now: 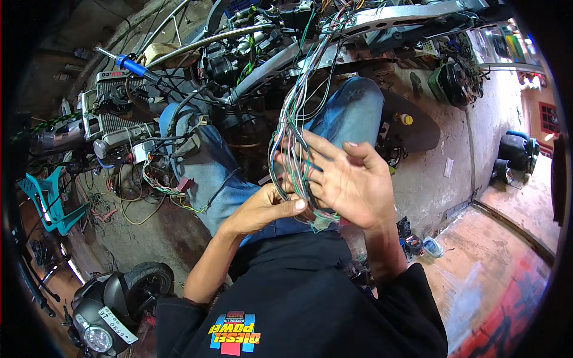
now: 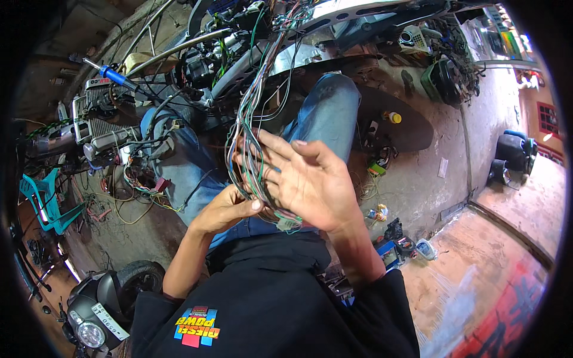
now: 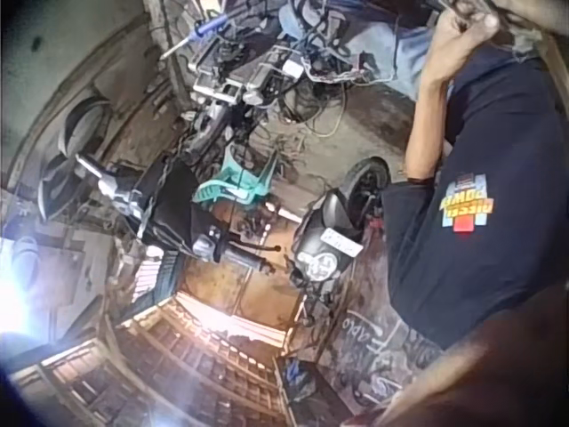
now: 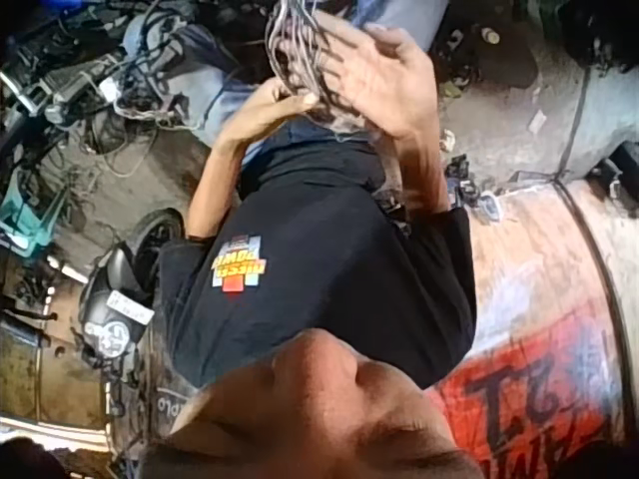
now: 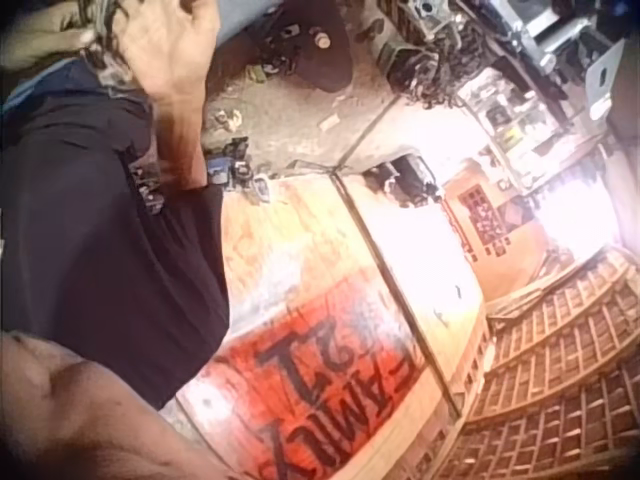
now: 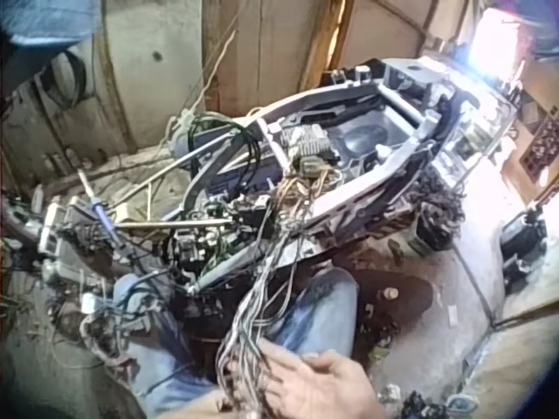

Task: Inspecting and repairing the wiring harness of a motorcycle.

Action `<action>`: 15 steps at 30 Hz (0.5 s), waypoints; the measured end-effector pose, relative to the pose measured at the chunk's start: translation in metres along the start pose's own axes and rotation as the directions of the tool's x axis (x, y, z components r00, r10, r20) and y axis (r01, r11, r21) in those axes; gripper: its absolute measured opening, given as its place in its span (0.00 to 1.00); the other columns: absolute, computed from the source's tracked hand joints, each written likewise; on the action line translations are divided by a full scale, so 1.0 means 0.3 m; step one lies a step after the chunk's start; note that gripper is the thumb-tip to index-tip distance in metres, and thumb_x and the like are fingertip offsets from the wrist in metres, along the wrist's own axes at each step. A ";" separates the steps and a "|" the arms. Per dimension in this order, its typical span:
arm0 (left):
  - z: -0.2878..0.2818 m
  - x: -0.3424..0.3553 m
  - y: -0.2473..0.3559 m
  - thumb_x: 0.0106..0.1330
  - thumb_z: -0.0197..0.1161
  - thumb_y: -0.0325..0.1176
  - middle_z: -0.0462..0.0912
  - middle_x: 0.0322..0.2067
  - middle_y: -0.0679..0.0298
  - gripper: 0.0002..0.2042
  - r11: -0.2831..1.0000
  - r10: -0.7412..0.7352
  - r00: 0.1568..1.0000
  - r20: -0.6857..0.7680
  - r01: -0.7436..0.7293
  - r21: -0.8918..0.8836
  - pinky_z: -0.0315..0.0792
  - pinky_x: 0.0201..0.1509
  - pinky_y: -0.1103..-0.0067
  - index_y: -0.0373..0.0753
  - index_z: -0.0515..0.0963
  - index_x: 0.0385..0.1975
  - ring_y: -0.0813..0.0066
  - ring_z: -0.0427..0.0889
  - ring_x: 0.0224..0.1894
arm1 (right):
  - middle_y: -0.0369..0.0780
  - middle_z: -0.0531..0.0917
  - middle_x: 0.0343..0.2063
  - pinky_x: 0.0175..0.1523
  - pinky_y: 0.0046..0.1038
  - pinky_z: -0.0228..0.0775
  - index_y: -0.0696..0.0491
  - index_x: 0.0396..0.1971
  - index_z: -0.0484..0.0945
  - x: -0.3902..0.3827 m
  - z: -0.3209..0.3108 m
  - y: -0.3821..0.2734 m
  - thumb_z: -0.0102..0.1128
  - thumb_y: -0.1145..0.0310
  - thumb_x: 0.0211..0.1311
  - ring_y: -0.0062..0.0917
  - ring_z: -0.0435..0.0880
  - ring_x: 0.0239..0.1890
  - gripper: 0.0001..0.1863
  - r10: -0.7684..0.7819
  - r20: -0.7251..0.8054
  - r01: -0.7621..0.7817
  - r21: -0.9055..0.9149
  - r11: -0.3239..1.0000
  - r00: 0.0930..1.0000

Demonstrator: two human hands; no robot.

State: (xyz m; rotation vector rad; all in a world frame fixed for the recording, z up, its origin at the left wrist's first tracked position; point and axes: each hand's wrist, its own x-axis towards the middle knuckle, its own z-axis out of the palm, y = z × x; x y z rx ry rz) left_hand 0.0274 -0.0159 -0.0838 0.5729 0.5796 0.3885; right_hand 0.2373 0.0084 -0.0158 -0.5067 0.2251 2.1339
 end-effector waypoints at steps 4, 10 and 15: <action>0.016 0.012 -0.008 0.78 0.56 0.41 0.86 0.47 0.56 0.19 0.988 -0.019 0.999 -0.040 0.013 -0.156 0.78 0.55 0.76 0.30 0.78 0.54 0.73 0.86 0.47 | 0.53 0.63 0.71 0.77 0.40 0.54 0.66 0.73 0.53 0.048 -0.028 -0.036 0.47 0.60 0.71 0.42 0.61 0.75 0.37 0.021 0.050 -0.016 -0.092 0.996 0.999; 0.040 -0.007 0.067 0.80 0.51 0.42 0.84 0.48 0.41 0.21 0.963 0.018 0.998 -0.063 -0.034 -0.266 0.84 0.54 0.68 0.25 0.76 0.53 0.57 0.88 0.49 | 0.58 0.57 0.73 0.80 0.41 0.46 0.71 0.72 0.51 0.027 -0.057 -0.095 0.47 0.64 0.73 0.44 0.55 0.78 0.36 -0.087 0.043 0.097 -0.460 0.883 0.995; 0.034 -0.001 0.082 0.80 0.51 0.41 0.84 0.49 0.41 0.21 0.957 0.003 0.991 -0.131 -0.041 -0.287 0.85 0.51 0.66 0.25 0.75 0.54 0.57 0.89 0.46 | 0.60 0.69 0.67 0.77 0.40 0.56 0.72 0.70 0.57 -0.041 -0.056 -0.135 0.47 0.61 0.74 0.47 0.69 0.71 0.34 -0.155 0.051 0.148 -0.671 0.726 0.987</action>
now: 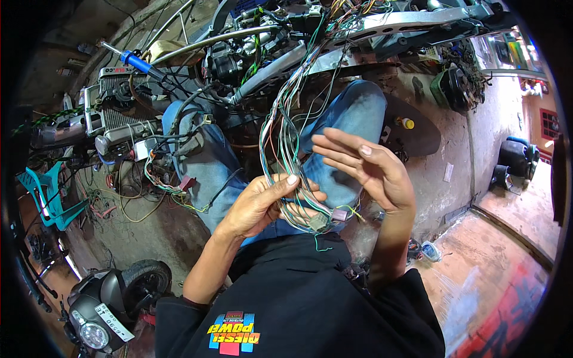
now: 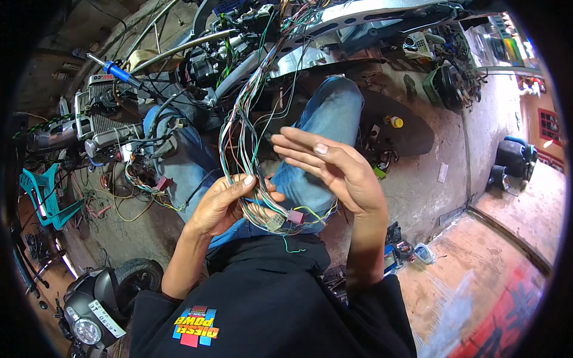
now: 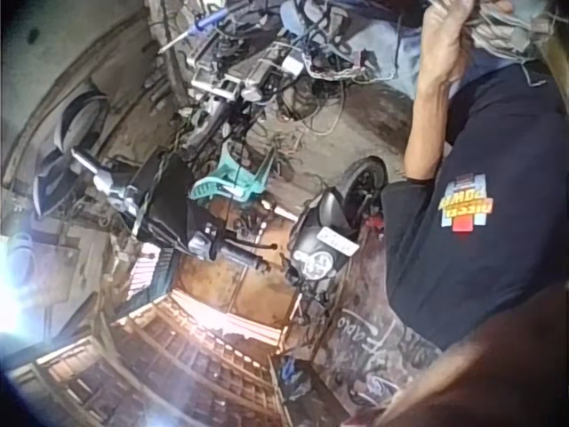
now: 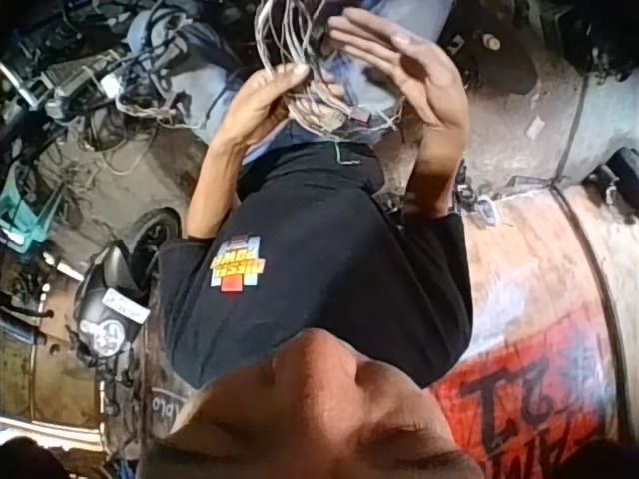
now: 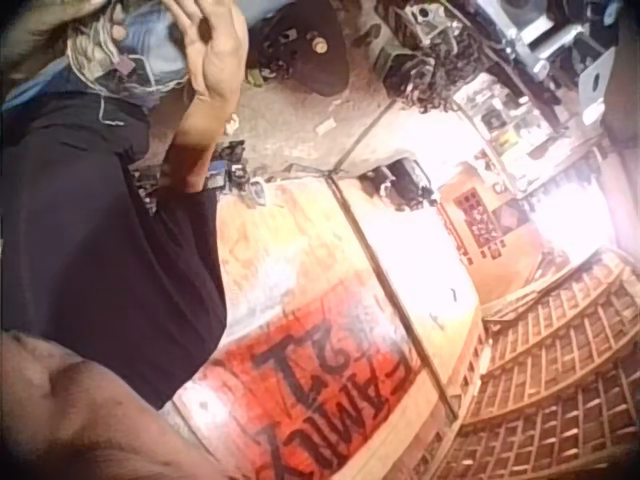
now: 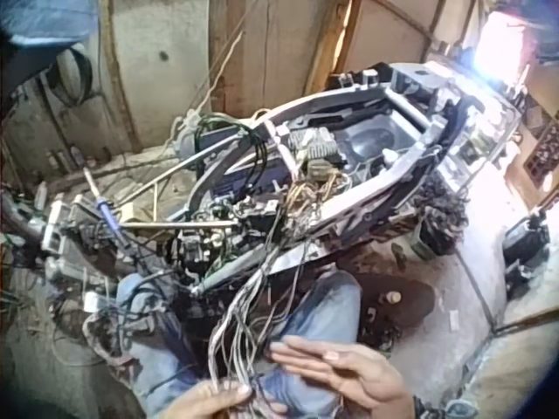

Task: Inspecting and repairing the wiring harness of a motorcycle.

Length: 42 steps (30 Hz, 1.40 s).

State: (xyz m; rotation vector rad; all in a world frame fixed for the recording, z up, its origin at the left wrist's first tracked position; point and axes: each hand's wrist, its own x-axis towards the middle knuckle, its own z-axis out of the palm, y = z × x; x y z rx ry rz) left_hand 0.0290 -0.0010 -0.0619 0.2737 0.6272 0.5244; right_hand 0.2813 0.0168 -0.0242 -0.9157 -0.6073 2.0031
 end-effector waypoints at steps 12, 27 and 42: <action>0.023 0.009 0.025 0.80 0.52 0.42 0.84 0.51 0.44 0.22 1.000 -0.022 0.999 -0.028 0.021 -0.021 0.87 0.48 0.70 0.25 0.72 0.57 0.60 0.89 0.47 | 0.48 0.77 0.61 0.70 0.35 0.65 0.62 0.70 0.66 -0.139 0.007 -0.045 0.73 0.61 0.60 0.31 0.77 0.64 0.41 0.112 0.026 -0.094 -0.383 0.919 0.993; 0.012 0.006 0.031 0.80 0.51 0.42 0.83 0.52 0.45 0.23 0.999 -0.034 0.999 -0.009 0.034 -0.028 0.85 0.54 0.68 0.25 0.71 0.59 0.61 0.87 0.52 | 0.40 0.84 0.47 0.58 0.26 0.75 0.62 0.52 0.79 -0.124 -0.016 -0.034 0.73 0.72 0.60 0.22 0.84 0.51 0.21 0.152 0.028 -0.125 -0.433 0.892 0.988; 0.011 0.001 0.036 0.80 0.51 0.43 0.83 0.53 0.45 0.24 0.999 -0.028 0.999 -0.033 0.027 -0.023 0.87 0.48 0.70 0.25 0.71 0.59 0.59 0.90 0.42 | 0.44 0.84 0.43 0.51 0.29 0.81 0.65 0.53 0.75 -0.105 -0.011 -0.028 0.69 0.76 0.63 0.30 0.89 0.43 0.20 0.169 -0.010 -0.169 -0.149 0.974 0.986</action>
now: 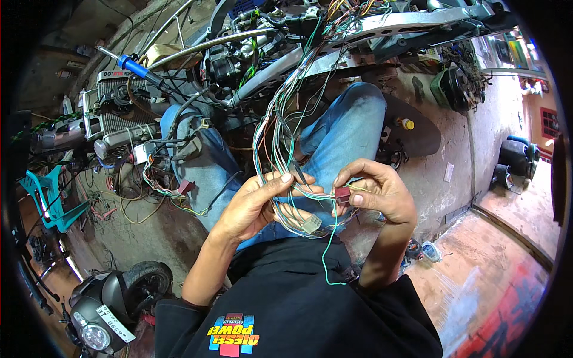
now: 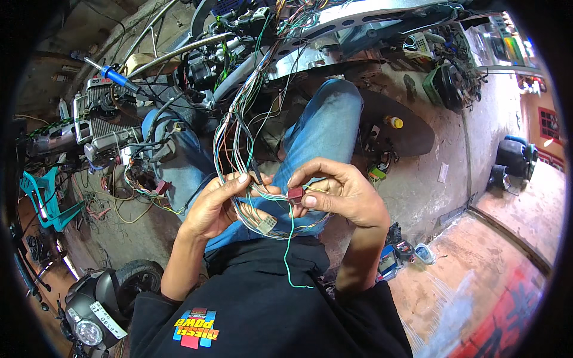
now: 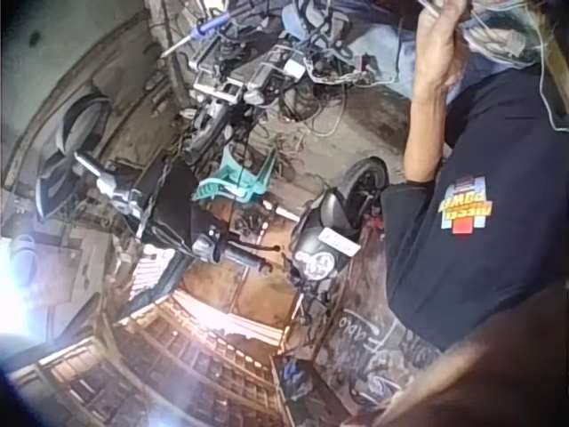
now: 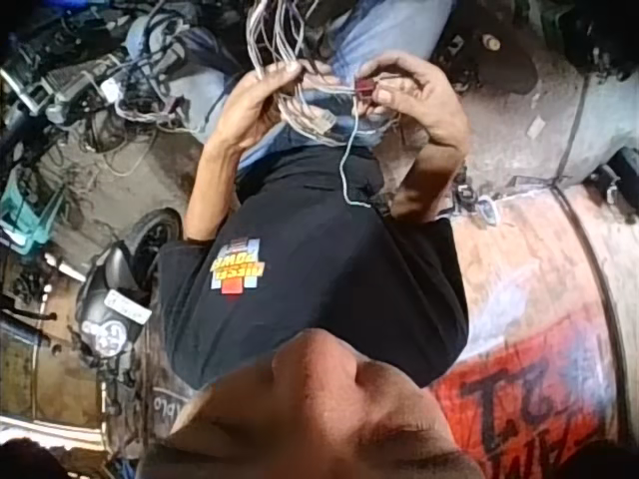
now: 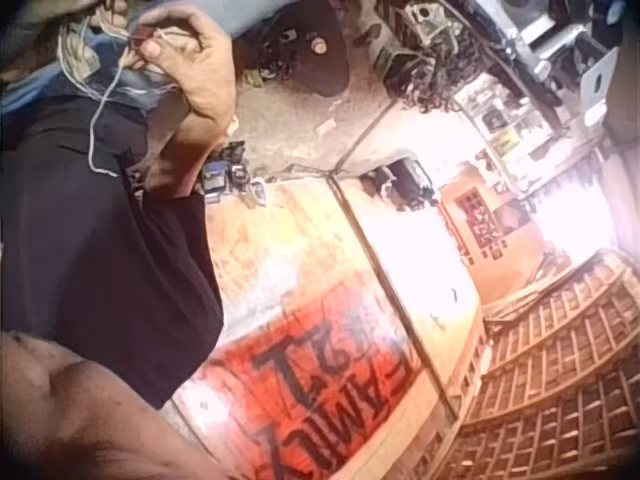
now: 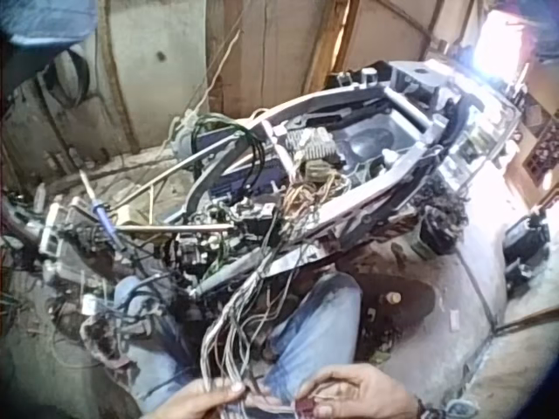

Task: Inspecting and repairing the wiring harness of a motorcycle.

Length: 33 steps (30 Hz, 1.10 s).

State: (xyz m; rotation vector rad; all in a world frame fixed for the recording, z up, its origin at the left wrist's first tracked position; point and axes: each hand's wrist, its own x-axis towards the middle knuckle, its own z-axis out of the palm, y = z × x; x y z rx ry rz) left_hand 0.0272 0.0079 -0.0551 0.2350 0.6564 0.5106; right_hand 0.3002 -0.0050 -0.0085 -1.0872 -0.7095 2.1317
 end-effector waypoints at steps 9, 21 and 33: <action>-0.006 0.000 -0.009 0.80 0.50 0.42 0.83 0.53 0.44 0.23 1.000 0.010 0.999 0.035 -0.010 -0.019 0.86 0.50 0.69 0.24 0.70 0.59 0.58 0.89 0.44 | 0.44 0.84 0.48 0.58 0.27 0.79 0.63 0.53 0.77 -0.006 -0.006 -0.002 0.75 0.76 0.56 0.27 0.86 0.49 0.25 -0.045 0.064 0.052 -0.113 0.992 0.997; 0.003 0.023 -0.011 0.79 0.53 0.41 0.83 0.54 0.47 0.22 0.999 -0.014 0.996 0.087 0.018 -0.048 0.84 0.54 0.67 0.26 0.72 0.59 0.59 0.87 0.50 | 0.47 0.83 0.47 0.56 0.31 0.79 0.66 0.51 0.76 -0.021 -0.028 0.031 0.76 0.71 0.57 0.30 0.86 0.49 0.25 -0.103 0.009 0.103 -0.085 0.991 0.995; -0.037 -0.005 -0.035 0.79 0.53 0.42 0.83 0.54 0.50 0.22 0.996 0.019 0.994 0.107 -0.009 -0.094 0.86 0.50 0.69 0.29 0.72 0.60 0.62 0.89 0.44 | 0.47 0.83 0.37 0.52 0.30 0.77 0.65 0.38 0.81 0.054 0.052 0.015 0.73 0.68 0.59 0.31 0.84 0.44 0.16 -0.208 0.013 0.206 -0.212 0.955 0.978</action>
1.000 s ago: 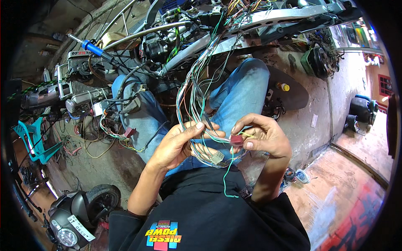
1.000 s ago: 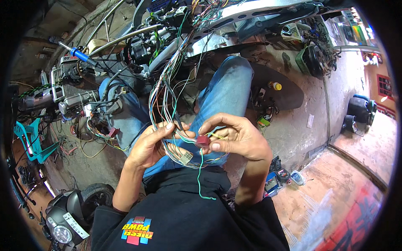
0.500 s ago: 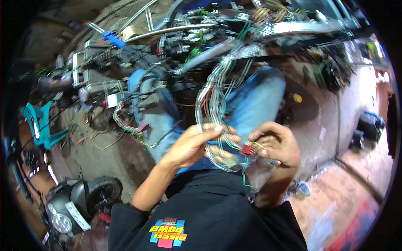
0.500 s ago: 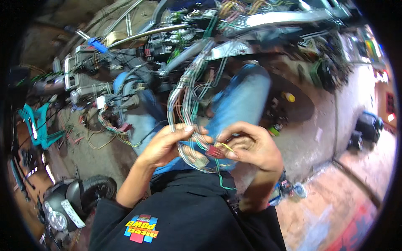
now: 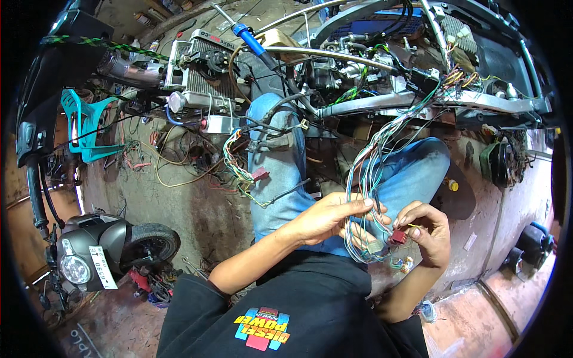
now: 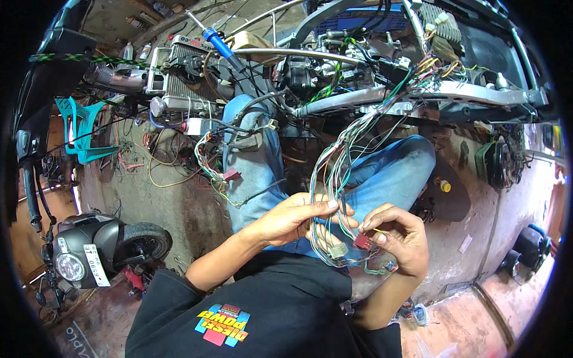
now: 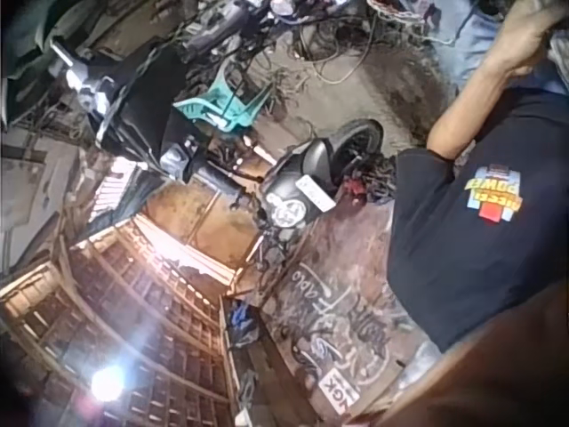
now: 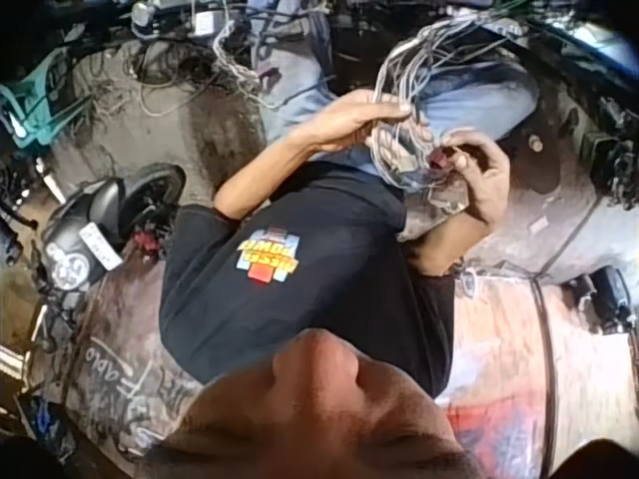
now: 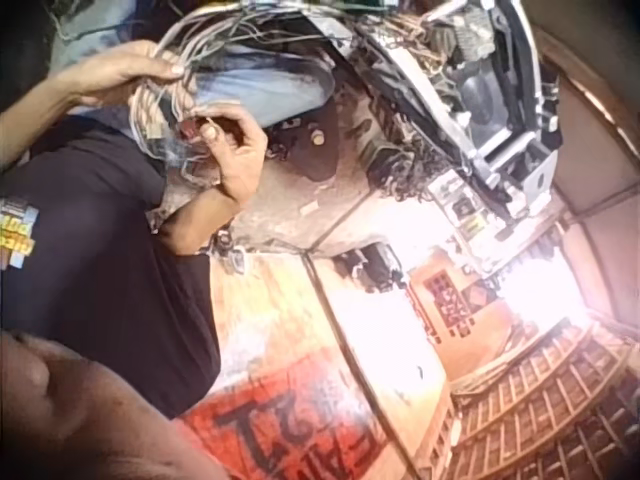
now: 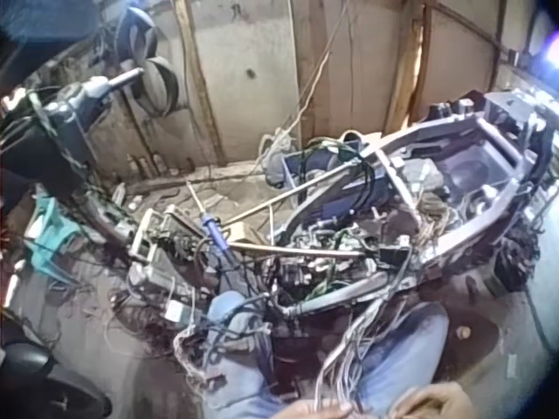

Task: Inspecting and repairing the wiring harness of a motorcycle.

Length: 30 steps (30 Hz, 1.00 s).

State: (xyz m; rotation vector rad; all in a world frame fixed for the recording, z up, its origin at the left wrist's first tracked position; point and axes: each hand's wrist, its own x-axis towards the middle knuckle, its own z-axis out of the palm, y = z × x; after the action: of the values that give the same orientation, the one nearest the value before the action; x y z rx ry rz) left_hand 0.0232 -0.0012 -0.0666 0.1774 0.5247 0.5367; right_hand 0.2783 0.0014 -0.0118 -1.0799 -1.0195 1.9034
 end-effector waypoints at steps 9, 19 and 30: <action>-0.025 -0.007 -0.004 0.79 0.53 0.41 0.83 0.55 0.51 0.21 1.000 0.023 0.999 0.028 -0.023 0.003 0.85 0.52 0.68 0.30 0.73 0.60 0.66 0.87 0.50 | 0.43 0.83 0.34 0.46 0.25 0.76 0.62 0.35 0.80 0.026 0.019 0.006 0.74 0.66 0.59 0.23 0.83 0.37 0.16 0.046 -0.094 -0.052 -0.059 0.997 0.995; -0.039 0.004 -0.012 0.78 0.54 0.45 0.84 0.54 0.52 0.22 1.000 0.027 1.000 0.002 -0.027 0.008 0.86 0.48 0.68 0.32 0.74 0.60 0.63 0.90 0.43 | 0.41 0.81 0.33 0.42 0.21 0.74 0.58 0.32 0.76 0.053 0.044 0.010 0.73 0.68 0.60 0.19 0.79 0.33 0.13 0.041 -0.186 -0.043 -0.007 0.999 0.982; -0.042 0.012 -0.015 0.78 0.55 0.45 0.84 0.54 0.51 0.22 1.000 0.027 1.000 -0.015 -0.027 0.008 0.86 0.47 0.69 0.33 0.74 0.59 0.64 0.90 0.42 | 0.39 0.78 0.30 0.30 0.20 0.78 0.58 0.31 0.73 0.060 0.071 0.000 0.69 0.70 0.63 0.17 0.78 0.29 0.12 0.070 -0.225 -0.063 0.042 0.997 0.972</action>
State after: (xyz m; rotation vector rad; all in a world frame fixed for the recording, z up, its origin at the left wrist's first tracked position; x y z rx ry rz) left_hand 0.0213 -0.0027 -0.0802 0.1877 0.5396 0.5625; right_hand 0.2519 0.0107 -0.0106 -1.2915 -0.8288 1.7940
